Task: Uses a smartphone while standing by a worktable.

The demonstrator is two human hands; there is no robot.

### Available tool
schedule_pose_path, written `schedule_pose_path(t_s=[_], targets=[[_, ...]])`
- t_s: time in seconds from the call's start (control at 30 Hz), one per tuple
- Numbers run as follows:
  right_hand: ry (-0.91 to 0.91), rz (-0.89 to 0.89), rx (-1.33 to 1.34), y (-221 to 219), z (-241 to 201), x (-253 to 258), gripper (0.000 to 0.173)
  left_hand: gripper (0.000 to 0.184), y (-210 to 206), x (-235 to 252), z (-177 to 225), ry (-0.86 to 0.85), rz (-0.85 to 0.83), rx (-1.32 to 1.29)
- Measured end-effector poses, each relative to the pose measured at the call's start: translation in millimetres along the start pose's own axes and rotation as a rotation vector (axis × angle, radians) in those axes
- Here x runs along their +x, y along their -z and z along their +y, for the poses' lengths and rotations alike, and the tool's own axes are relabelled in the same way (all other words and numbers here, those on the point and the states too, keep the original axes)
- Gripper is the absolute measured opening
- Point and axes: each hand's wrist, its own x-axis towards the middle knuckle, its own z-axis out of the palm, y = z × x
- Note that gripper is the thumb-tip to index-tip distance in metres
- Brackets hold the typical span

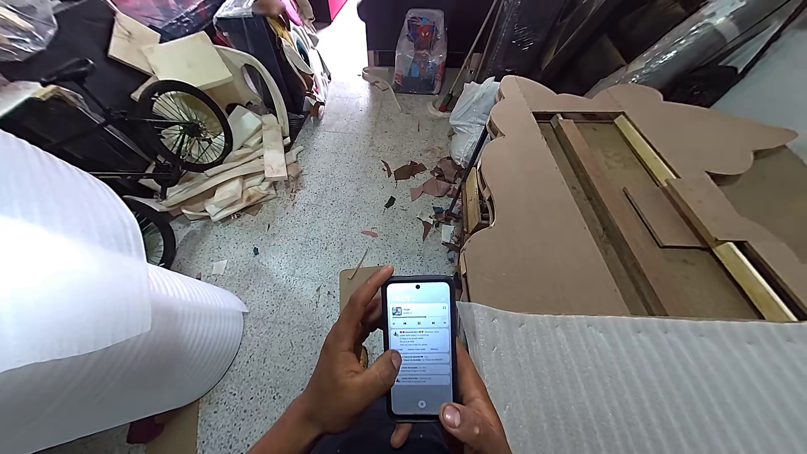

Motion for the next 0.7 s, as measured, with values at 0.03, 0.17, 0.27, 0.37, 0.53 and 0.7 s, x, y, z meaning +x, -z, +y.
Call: schedule_pose_path(t_s=[0.03,0.17,0.27,0.37,0.53,0.7], targets=[[0.002,-0.001,0.001,0,0,0,0.081,0.08,1,0,0,0.001,0.0,-0.004],[0.004,0.003,-0.008,-4,2,3,0.081,0.08,4,0,1,0.001,-0.005,-0.014],[0.0,0.016,-0.011,-7,3,4,0.08,0.079,8,1,2,-0.002,-0.007,-0.005],[-0.002,0.019,-0.014,-11,5,7,0.08,0.079,13,1,3,-0.004,-0.013,-0.01],[-0.007,0.022,-0.017,-18,9,12,0.079,0.08,22,0,5,-0.007,-0.023,-0.025],[0.0,0.025,-0.021,-25,15,15,0.079,0.081,31,-2,5,-0.015,-0.034,-0.046]])
